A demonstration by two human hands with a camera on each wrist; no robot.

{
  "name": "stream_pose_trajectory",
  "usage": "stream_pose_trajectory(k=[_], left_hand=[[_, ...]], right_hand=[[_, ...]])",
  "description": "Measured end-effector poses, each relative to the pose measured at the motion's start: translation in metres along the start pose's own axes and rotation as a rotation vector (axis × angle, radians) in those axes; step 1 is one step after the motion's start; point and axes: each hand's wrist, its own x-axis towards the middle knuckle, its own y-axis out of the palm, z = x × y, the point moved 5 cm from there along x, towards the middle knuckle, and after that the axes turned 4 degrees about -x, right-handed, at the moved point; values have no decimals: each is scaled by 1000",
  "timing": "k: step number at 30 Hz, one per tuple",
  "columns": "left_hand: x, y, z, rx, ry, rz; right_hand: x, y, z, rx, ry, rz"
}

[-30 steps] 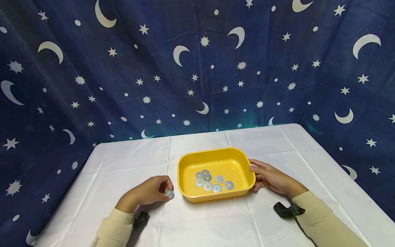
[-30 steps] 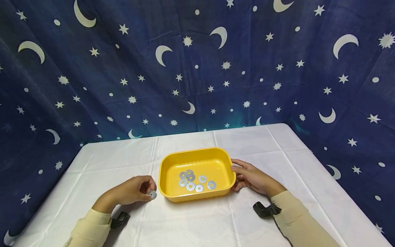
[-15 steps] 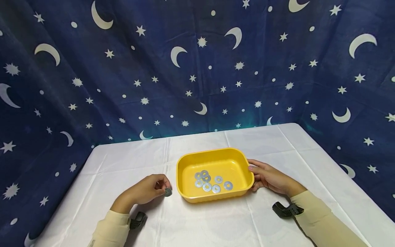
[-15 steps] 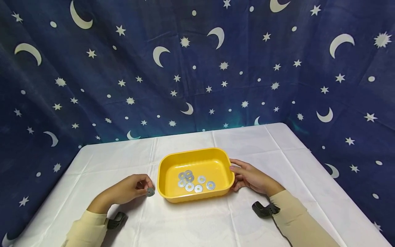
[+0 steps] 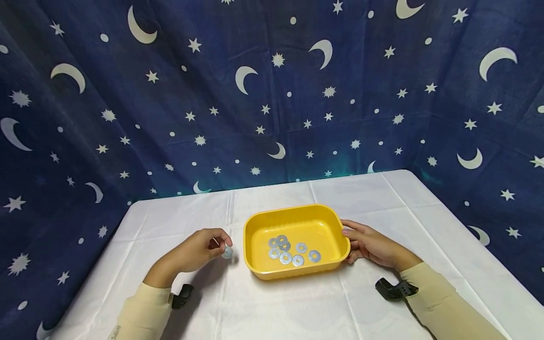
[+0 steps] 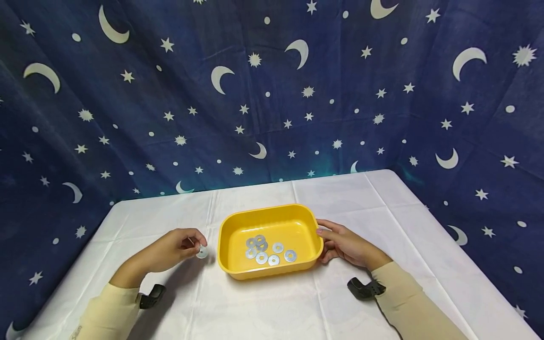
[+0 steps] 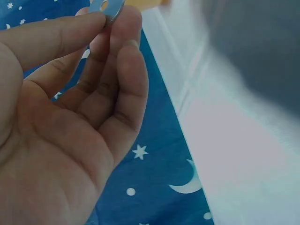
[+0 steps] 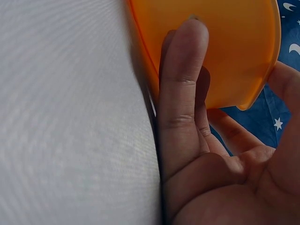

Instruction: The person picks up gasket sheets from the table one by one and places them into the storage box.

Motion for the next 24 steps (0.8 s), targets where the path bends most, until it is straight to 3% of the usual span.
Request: stream_pose_trajectory(k=[12,24], left_hand=[[14,-6,-33,33,74,6],[41,11,-65,61,108,90]], right_hand=[[-2,-3,-2,3,2,-8],[0,-1,-2,14,1,-10]])
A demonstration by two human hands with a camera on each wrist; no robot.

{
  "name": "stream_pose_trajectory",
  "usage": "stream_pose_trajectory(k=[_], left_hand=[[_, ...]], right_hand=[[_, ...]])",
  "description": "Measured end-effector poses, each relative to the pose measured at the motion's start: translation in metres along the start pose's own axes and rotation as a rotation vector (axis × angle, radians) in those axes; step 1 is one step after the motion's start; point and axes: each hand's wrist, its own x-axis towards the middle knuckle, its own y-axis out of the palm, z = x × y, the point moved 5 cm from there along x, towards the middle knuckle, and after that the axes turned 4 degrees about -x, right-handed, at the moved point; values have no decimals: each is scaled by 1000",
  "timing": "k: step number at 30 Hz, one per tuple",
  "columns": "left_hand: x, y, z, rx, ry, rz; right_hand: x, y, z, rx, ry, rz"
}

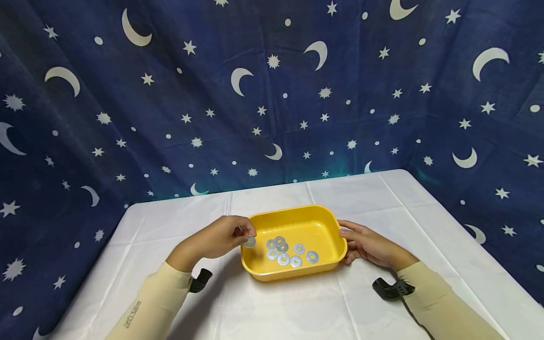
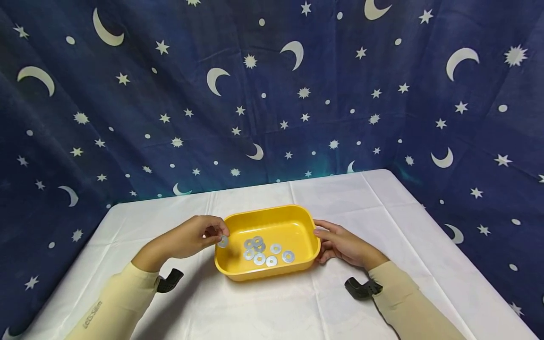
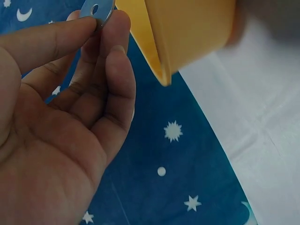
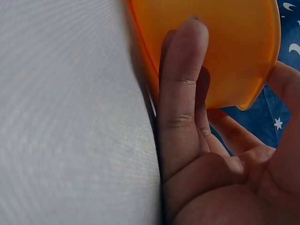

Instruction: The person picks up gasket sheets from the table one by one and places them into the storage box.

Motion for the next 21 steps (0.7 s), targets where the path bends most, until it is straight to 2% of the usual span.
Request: stream_pose_trajectory(k=[8,16,21], left_hand=[[19,13,-6,17,4,67],[33,31,-10,88,67,154],[40,41,-11,88,42,199]], right_hand=[[0,1,1,-8,-1,0],[0,1,2,-5,2,-3],[0,0,1,-2,6,-4]])
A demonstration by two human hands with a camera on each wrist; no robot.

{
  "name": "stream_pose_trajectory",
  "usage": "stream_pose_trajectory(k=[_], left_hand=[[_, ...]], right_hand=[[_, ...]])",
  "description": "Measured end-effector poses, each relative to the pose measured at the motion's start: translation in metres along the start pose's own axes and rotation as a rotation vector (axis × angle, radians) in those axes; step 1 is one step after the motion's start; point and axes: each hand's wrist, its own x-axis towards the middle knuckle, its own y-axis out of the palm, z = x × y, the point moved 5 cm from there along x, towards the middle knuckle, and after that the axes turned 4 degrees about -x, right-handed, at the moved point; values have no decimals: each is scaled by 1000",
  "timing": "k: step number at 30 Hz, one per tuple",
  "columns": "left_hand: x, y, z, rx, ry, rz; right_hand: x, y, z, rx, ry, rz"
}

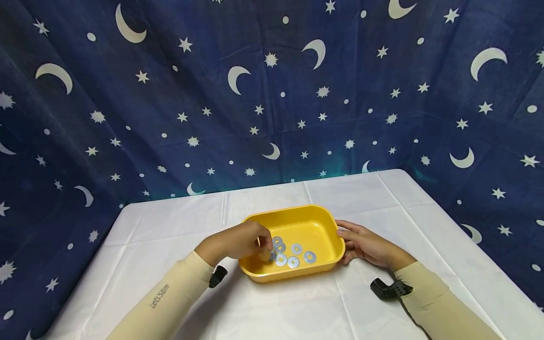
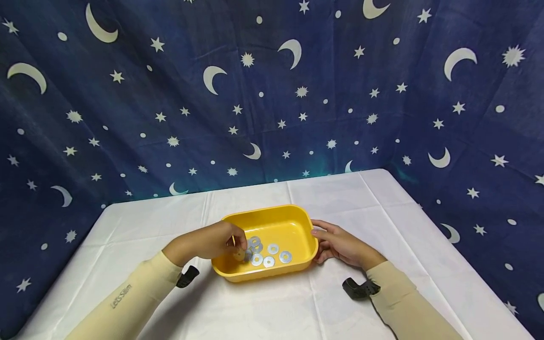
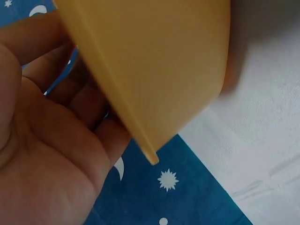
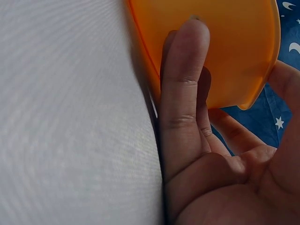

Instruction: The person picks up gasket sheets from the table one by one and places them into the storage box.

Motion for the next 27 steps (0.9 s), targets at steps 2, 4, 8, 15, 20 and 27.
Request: stream_pose_trajectory(k=[2,4,8,15,20,27], left_hand=[[1,3,0,7,-21,18],[3,6,1,13,-42,35],[4,11,2,21,-80,69],[2,16,3,71,-129,90],[3,16,3,119,-139,74],[6,21,5,205,-124,54]], right_hand=[[0,0,0,2,0,3],[0,1,-1,2,-1,4],[-1,1,-1,-1,-1,3],[-1,4,2,-8,-9,10],[0,4,3,-9,-9,10],[1,2,0,-10,-4,9]])
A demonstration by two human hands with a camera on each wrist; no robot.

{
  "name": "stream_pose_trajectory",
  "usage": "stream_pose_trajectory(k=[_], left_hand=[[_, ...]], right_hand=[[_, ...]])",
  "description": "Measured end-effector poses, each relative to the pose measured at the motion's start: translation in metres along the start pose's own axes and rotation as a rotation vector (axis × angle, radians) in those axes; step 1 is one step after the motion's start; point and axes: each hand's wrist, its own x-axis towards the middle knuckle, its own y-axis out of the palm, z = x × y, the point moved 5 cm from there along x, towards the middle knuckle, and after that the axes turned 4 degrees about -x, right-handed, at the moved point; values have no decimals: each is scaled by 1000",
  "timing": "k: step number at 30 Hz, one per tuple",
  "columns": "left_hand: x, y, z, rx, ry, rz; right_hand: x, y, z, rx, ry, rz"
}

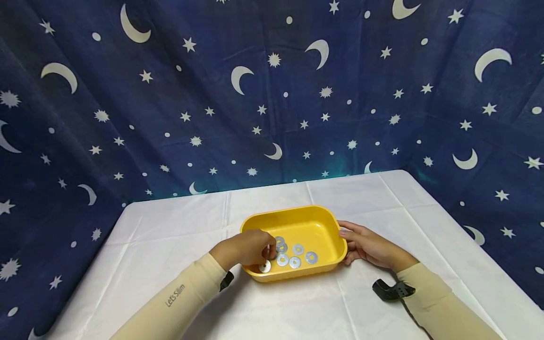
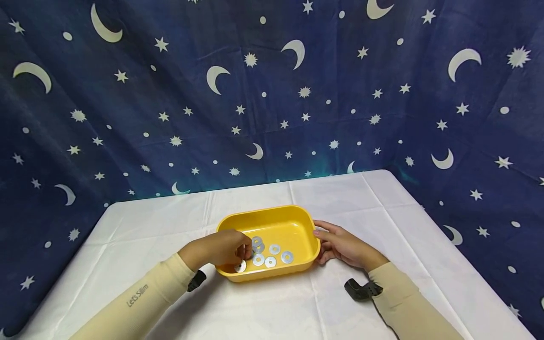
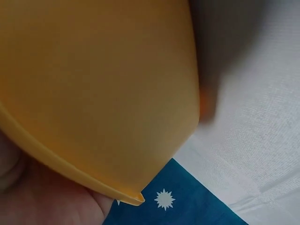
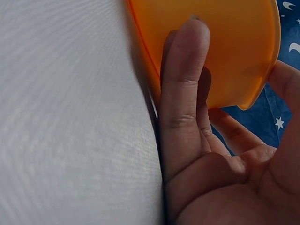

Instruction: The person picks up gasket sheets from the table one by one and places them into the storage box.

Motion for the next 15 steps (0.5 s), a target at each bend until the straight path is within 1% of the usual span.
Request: stream_pose_trajectory(k=[2,4,8,11,13,15], left_hand=[[0,2,0,8,11,-6],[0,3,1,-1,9,-5],[-3,2,2,-42,-3,-10],[-8,-4,0,-83,28,-61],[-13,-8,-1,-103,56,-112],[-19,-12,-2,-129,68,-169]], right_hand=[[-1,-1,-1,1,6,-5],[-2,-1,-3,3,13,-5],[-2,-1,-3,4,9,-4],[-2,-1,-1,7,-5,3],[-1,-1,0,8,-6,7],[-1,-2,0,3,-6,7]])
